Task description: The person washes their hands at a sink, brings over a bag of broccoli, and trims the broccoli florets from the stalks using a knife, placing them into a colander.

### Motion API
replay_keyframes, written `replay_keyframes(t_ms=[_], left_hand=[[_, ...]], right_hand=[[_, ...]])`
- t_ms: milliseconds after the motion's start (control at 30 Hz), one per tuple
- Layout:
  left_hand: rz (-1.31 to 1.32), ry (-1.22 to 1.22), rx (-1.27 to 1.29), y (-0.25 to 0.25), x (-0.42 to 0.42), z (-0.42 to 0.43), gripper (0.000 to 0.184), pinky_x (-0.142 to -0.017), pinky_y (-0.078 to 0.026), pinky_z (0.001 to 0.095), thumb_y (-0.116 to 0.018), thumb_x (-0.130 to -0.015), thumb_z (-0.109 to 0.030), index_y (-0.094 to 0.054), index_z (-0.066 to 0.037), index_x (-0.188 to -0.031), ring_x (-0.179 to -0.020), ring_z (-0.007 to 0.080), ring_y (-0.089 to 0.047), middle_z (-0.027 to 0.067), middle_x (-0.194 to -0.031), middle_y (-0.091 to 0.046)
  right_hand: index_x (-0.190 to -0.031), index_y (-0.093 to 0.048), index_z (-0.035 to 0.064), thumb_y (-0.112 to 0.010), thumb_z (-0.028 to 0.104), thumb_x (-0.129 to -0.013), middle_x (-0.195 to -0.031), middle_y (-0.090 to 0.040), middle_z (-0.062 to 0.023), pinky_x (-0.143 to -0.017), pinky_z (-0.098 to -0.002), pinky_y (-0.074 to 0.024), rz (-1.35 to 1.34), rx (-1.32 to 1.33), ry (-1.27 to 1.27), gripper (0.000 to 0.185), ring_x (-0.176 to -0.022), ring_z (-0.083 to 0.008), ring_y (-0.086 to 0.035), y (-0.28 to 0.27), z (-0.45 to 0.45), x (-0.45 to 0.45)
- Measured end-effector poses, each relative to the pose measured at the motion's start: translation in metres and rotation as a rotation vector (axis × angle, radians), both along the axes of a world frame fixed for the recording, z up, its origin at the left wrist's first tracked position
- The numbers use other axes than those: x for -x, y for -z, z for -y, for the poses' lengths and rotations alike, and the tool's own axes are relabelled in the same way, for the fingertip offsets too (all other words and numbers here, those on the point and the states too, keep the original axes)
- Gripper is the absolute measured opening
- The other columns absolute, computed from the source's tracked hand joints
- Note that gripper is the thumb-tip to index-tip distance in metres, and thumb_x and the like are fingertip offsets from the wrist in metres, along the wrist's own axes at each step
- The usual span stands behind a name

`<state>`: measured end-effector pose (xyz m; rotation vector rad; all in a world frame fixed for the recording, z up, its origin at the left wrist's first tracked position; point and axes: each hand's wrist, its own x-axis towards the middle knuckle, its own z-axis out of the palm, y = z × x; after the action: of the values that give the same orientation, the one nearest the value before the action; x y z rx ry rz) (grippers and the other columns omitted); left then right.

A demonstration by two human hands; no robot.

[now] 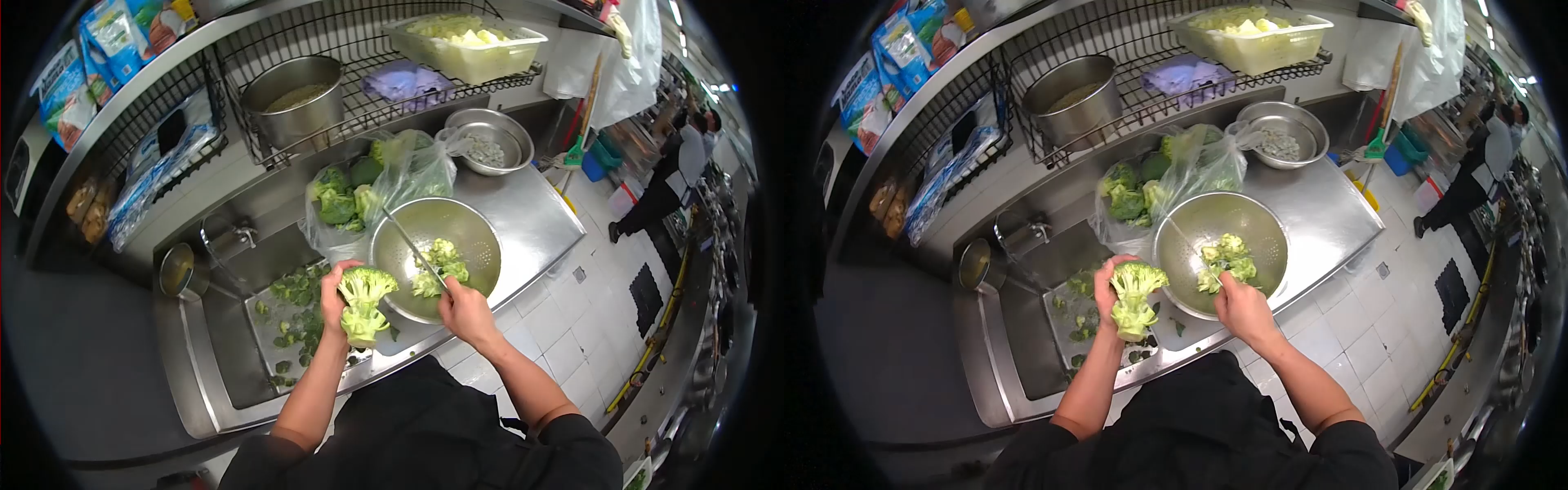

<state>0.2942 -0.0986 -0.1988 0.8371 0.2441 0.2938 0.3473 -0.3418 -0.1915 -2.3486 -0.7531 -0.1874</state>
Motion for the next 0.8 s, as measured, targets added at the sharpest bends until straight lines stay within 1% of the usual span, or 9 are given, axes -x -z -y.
replay_keyframes(t_ms=[100,233,433,467,500,567,600,700,800], left_hand=[[0.051,-0.072,0.041,-0.004,0.003,-0.013,0.052,-0.059,-0.058,0.0369,-0.042,-0.098,-0.047,-0.06,0.001,-0.109,-0.073,0.029,-0.068,0.0151,-0.091,-0.067],[0.048,-0.144,0.181,-0.006,0.028,-0.04,0.053,-0.053,-0.058,0.0334,-0.042,-0.097,-0.049,-0.062,-0.001,-0.108,-0.071,0.028,-0.069,0.0128,-0.095,-0.067],[0.083,-0.174,0.182,-0.01,0.06,-0.079,0.054,-0.059,-0.06,0.0379,-0.045,-0.094,-0.051,-0.062,-0.001,-0.105,-0.074,0.0274,-0.069,0.0128,-0.098,-0.067],[0.097,-0.119,0.164,-0.012,0.069,-0.087,0.052,-0.067,-0.061,0.0396,-0.044,-0.096,-0.048,-0.062,0.0,-0.106,-0.081,0.0266,-0.069,0.0138,-0.1,-0.066],[0.106,-0.142,0.162,-0.01,0.073,-0.093,0.052,-0.067,-0.061,0.0396,-0.044,-0.096,-0.048,-0.062,0.0,-0.106,-0.081,0.0266,-0.069,0.0138,-0.1,-0.066],[0.146,-0.181,0.17,-0.003,0.08,-0.101,0.05,-0.077,-0.059,0.0392,-0.043,-0.097,-0.044,-0.061,0.0,-0.109,-0.087,0.026,-0.068,0.0144,-0.102,-0.067],[0.186,-0.098,0.175,-0.017,0.091,-0.1,0.048,-0.083,-0.057,0.0383,-0.041,-0.098,-0.042,-0.061,0.0,-0.111,-0.091,0.0256,-0.068,0.0149,-0.105,-0.067],[0.089,-0.241,0.091,-0.01,0.105,-0.104,0.046,-0.083,-0.057,0.0383,-0.042,-0.098,-0.039,-0.061,0.0,-0.111,-0.09,0.0245,-0.068,0.0138,-0.102,-0.067],[0.05,-0.175,0.178,0.0,0.12,-0.12,0.047,-0.076,-0.058,0.0375,-0.042,-0.1,-0.041,-0.062,-0.001,-0.112,-0.088,0.022,-0.068,0.0121,-0.098,-0.068]], right_hand=[[-0.088,-0.051,0.0027,-0.06,0.007,-0.088,-0.065,-0.061,-0.0199,-0.055,-0.05,-0.0496,-0.047,-0.088,-0.067,0.01,-0.061,-0.0414,-0.063,-0.011,-0.023,0.004],[-0.096,-0.058,0.0006,-0.066,0.004,-0.088,-0.069,-0.064,-0.0175,-0.051,-0.0399,-0.0495,-0.095,-0.406,-0.343,0.012,-0.057,-0.0332,-0.065,-0.041,-0.069,0.036],[-0.099,-0.059,-0.0051,-0.068,-0.002,-0.083,-0.07,-0.065,-0.0139,-0.049,-0.0374,-0.05,0.117,-0.612,-0.632,0.019,-0.055,-0.0275,-0.065,-0.109,-0.117,0.078],[-0.101,-0.059,-0.0042,-0.067,-0.001,-0.083,-0.069,-0.064,-0.0135,-0.048,-0.0384,-0.0497,0.137,-0.745,-0.695,0.02,-0.054,-0.0282,-0.064,-0.099,-0.128,0.079],[-0.101,-0.059,-0.0042,-0.067,-0.001,-0.083,-0.069,-0.064,-0.0135,-0.048,-0.0384,-0.0497,0.136,-0.747,-0.72,0.02,-0.054,-0.0282,-0.064,-0.094,-0.14,0.08],[-0.101,-0.058,-0.0019,-0.067,0.003,-0.084,-0.069,-0.063,-0.0153,-0.048,-0.04,-0.0498,0.136,-0.444,-0.641,0.02,-0.053,-0.0305,-0.063,-0.081,-0.163,0.083],[-0.1,-0.059,0.001,-0.066,0.005,-0.085,-0.068,-0.063,-0.0174,-0.048,-0.0415,-0.0499,-0.009,-0.332,-0.656,0.017,-0.053,-0.0336,-0.063,-0.059,-0.175,0.082],[-0.095,-0.058,0.0027,-0.065,0.005,-0.086,-0.068,-0.063,-0.0176,-0.049,-0.0425,-0.0498,-0.031,-0.402,-0.66,0.012,-0.054,-0.0357,-0.063,-0.044,-0.181,0.087],[-0.092,-0.056,0.0035,-0.065,0.006,-0.087,-0.066,-0.062,-0.0174,-0.048,-0.0433,-0.0485,-0.017,-0.351,-0.633,0.01,-0.055,-0.0361,-0.063,-0.047,-0.185,0.088]])
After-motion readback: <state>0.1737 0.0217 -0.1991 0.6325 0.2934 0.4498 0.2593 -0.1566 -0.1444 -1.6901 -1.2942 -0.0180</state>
